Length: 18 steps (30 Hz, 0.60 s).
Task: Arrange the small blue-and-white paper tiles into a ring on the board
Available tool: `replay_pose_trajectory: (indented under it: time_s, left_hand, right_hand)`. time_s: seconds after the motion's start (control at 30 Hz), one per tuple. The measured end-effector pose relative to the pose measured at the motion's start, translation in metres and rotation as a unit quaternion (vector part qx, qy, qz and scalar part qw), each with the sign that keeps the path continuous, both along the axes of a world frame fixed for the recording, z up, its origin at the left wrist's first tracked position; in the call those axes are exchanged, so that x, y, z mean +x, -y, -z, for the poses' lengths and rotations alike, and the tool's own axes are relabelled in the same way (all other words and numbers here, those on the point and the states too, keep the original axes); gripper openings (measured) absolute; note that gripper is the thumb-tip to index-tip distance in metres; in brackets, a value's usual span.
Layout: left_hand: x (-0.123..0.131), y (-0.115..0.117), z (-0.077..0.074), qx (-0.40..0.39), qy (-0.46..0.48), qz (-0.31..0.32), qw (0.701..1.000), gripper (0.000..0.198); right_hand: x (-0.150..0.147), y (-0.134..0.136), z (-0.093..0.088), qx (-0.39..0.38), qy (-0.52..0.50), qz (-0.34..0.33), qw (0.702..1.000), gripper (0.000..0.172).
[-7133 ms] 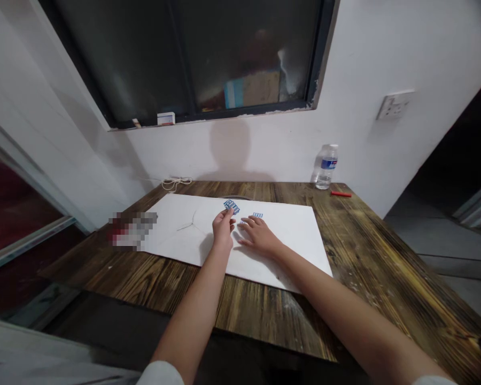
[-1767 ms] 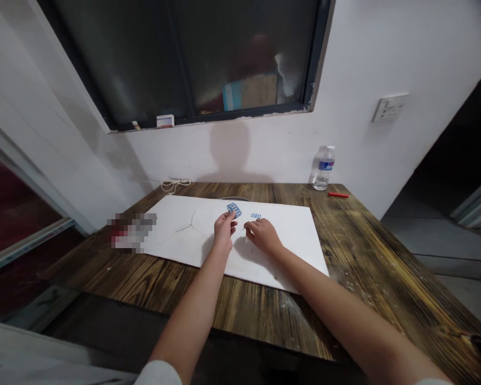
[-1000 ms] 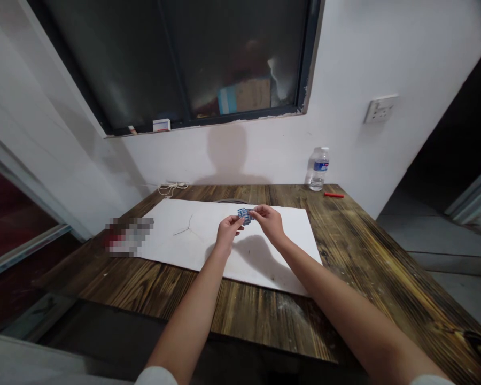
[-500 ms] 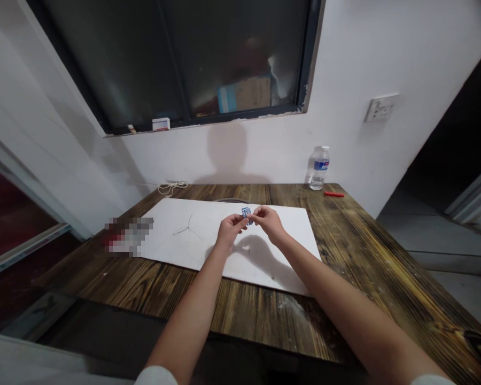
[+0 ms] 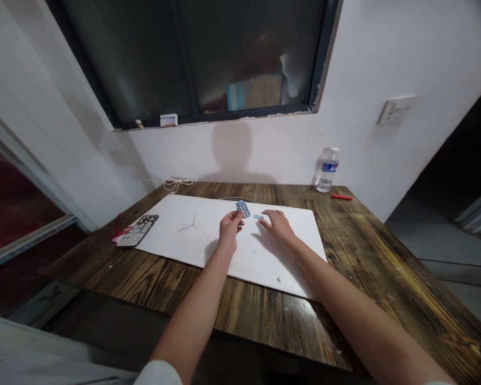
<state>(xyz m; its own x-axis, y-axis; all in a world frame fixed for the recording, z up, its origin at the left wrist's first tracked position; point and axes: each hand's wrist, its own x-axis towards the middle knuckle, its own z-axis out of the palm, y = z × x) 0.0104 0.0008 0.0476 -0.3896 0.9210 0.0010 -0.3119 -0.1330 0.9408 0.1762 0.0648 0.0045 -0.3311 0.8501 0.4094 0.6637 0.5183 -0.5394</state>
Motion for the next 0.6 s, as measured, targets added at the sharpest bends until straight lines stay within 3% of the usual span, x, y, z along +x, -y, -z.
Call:
replay_pose_trajectory:
  time_s: [0.1, 0.2, 0.37, 0.6]
  left_hand:
    - [0.002, 0.002, -0.001, 0.003, -0.002, 0.003, 1.0, 0.034]
    - [0.003, 0.003, -0.001, 0.007, -0.002, 0.005, 1.0, 0.032]
    - [0.003, 0.004, -0.001, 0.006, -0.002, 0.012, 1.0, 0.032]
    - [0.002, 0.003, -0.001, -0.001, -0.007, 0.006, 1.0, 0.033]
  right_hand:
    - [-0.003, 0.004, 0.01, 0.03, 0.154, -0.01, 0.988, 0.054]
    - [-0.006, 0.006, 0.014, 0.015, 0.218, -0.026, 0.976, 0.06]
    - [-0.005, 0.004, 0.009, -0.007, 0.208, -0.051, 0.977, 0.049]
    - [-0.005, 0.013, -0.005, 0.071, 0.206, -0.065, 0.974, 0.026]
